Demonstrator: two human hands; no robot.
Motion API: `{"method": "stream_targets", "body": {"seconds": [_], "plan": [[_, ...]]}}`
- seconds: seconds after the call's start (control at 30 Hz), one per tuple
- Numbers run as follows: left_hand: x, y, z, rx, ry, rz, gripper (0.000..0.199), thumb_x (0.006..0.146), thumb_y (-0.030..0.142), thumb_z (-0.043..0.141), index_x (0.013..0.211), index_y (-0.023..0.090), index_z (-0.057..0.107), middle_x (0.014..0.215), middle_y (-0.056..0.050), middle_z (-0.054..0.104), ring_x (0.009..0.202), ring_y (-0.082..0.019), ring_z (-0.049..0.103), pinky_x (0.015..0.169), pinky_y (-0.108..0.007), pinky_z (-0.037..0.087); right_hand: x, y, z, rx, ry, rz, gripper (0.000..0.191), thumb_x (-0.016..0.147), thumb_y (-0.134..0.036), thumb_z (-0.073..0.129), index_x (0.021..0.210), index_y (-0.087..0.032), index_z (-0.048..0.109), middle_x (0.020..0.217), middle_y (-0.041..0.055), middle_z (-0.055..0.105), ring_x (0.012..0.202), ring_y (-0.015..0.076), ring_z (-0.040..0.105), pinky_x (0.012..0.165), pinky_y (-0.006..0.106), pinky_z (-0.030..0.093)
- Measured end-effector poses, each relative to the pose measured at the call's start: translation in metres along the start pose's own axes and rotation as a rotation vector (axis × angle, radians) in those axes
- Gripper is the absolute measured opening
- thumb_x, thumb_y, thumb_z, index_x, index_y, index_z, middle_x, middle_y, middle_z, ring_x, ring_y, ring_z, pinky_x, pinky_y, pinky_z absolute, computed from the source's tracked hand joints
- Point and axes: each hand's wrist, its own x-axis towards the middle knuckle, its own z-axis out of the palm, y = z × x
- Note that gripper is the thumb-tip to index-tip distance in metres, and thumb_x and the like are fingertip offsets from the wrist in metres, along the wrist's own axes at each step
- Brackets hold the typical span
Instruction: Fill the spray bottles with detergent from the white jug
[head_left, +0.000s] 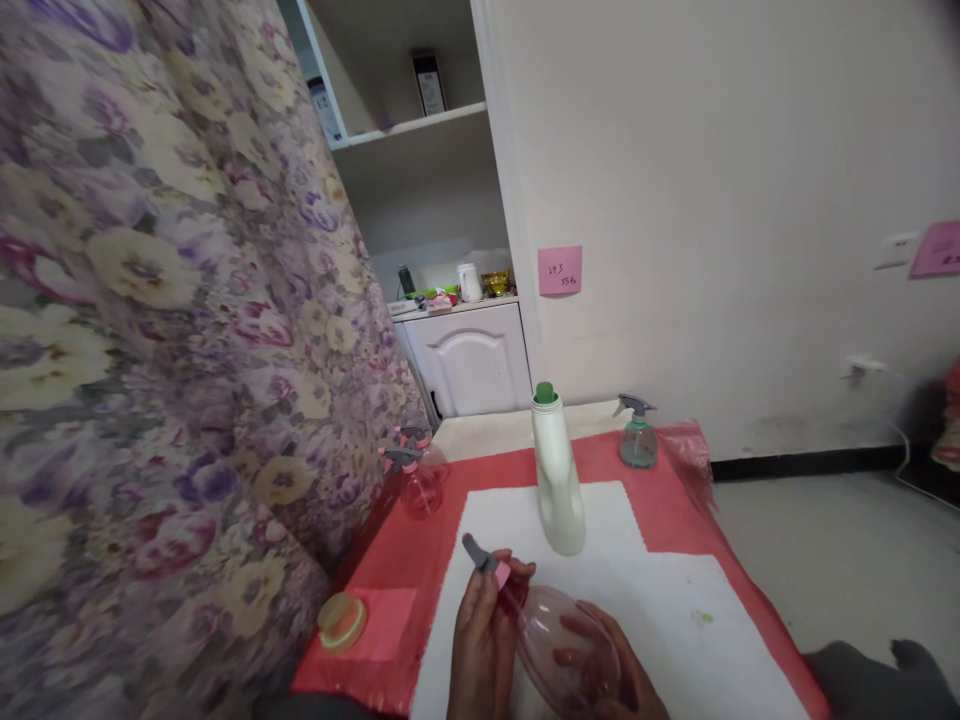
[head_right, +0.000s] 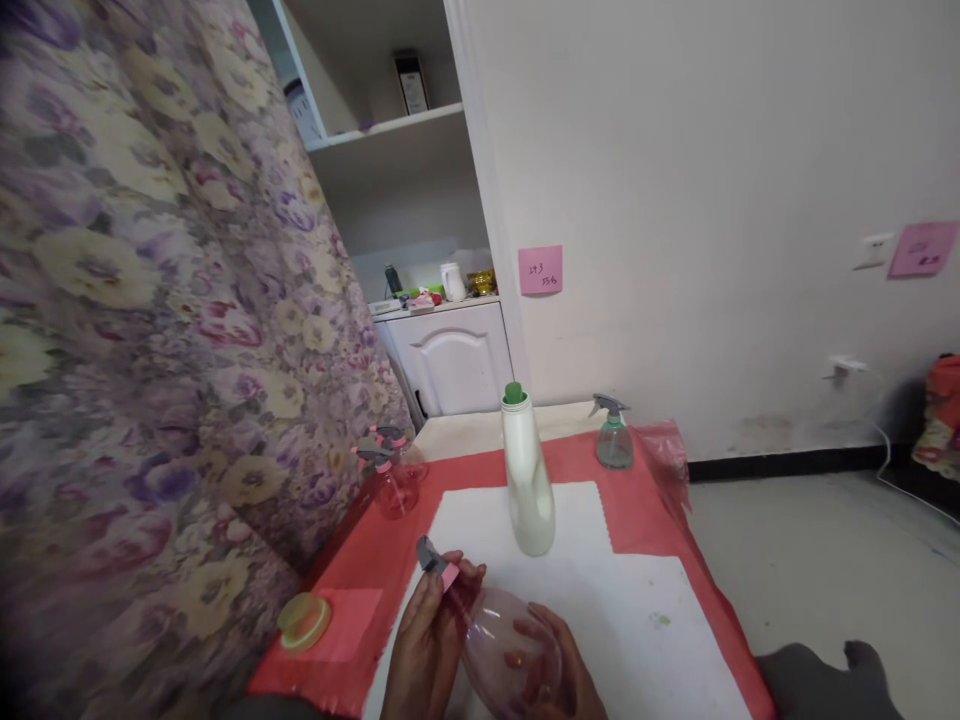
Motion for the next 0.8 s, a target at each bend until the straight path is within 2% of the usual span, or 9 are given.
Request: {"method": "stream_targets", "body": {"seconds": [0.13, 0.27, 0.43, 0.63, 0.73, 0.8], "plan": [[0.002, 0.01, 0.002, 0.0, 0.052, 0.018, 0.028, 0.079, 0.034, 0.072, 0.103, 0.019, 0.068, 0.093, -0.005, 0.07, 0.089, -0.016, 0.065, 0.087, -0.029, 0.05, 0.002, 0.002, -0.003, -0.019, 0.023, 0.018, 0.093, 0.037, -0.055, 0.089, 0.121, -0.033, 0.054, 0.124, 0.0107, 0.056, 0.105, 0.0375, 0.061, 0.07, 0.04, 0.054], [0.004, 0.021, 0.0, 0.028, 0.074, 0.079, 0.03, 0.077, 0.035, 0.073, 0.101, 0.018, 0.068, 0.093, -0.006, 0.07, 0.094, -0.018, 0.065, 0.09, -0.032, 0.049, 0.003, 0.0, -0.006, 0.033, 0.002, 0.064, 0.091, 0.043, -0.053, 0.088, 0.123, -0.032, 0.051, 0.125, 0.0107, 0.058, 0.105, 0.0374, 0.062, 0.072, 0.041, 0.053], [0.005, 0.041, -0.004, 0.048, 0.061, 0.138, 0.022, 0.077, 0.028, 0.073, 0.097, 0.019, 0.068, 0.094, -0.004, 0.067, 0.091, -0.016, 0.063, 0.088, -0.03, 0.051, 0.007, 0.008, -0.018, 0.088, -0.026, 0.066, 0.083, 0.045, -0.055, 0.087, 0.118, -0.031, 0.055, 0.123, 0.0095, 0.061, 0.1, 0.0355, 0.064, 0.071, 0.042, 0.053], [-0.001, 0.087, 0.007, 0.052, 0.089, 0.308, 0.027, 0.077, 0.024, 0.073, 0.103, 0.024, 0.067, 0.099, -0.001, 0.064, 0.088, -0.014, 0.061, 0.08, -0.025, 0.054, 0.016, 0.026, -0.035, 0.101, 0.046, 0.082, 0.08, 0.045, -0.05, 0.089, 0.116, -0.032, 0.057, 0.115, 0.0075, 0.065, 0.092, 0.0337, 0.068, 0.075, 0.048, 0.052], [-0.003, 0.112, 0.012, 0.14, 0.094, 0.39, 0.03, 0.076, 0.027, 0.073, 0.105, 0.024, 0.066, 0.102, -0.002, 0.064, 0.085, -0.013, 0.06, 0.079, -0.023, 0.052, 0.019, 0.025, -0.038, 0.11, 0.064, 0.118, 0.081, 0.046, -0.05, 0.089, 0.117, -0.029, 0.058, 0.116, 0.0097, 0.065, 0.093, 0.0347, 0.068, 0.078, 0.05, 0.052], [-0.001, 0.126, 0.009, 0.282, 0.077, 0.447, 0.03, 0.078, 0.031, 0.071, 0.107, 0.024, 0.065, 0.104, -0.001, 0.063, 0.084, -0.013, 0.059, 0.08, -0.023, 0.05, 0.02, 0.022, -0.038, 0.103, 0.07, 0.151, 0.081, 0.049, -0.051, 0.088, 0.121, -0.028, 0.057, 0.119, 0.0118, 0.065, 0.095, 0.0349, 0.068, 0.078, 0.051, 0.052]]}}
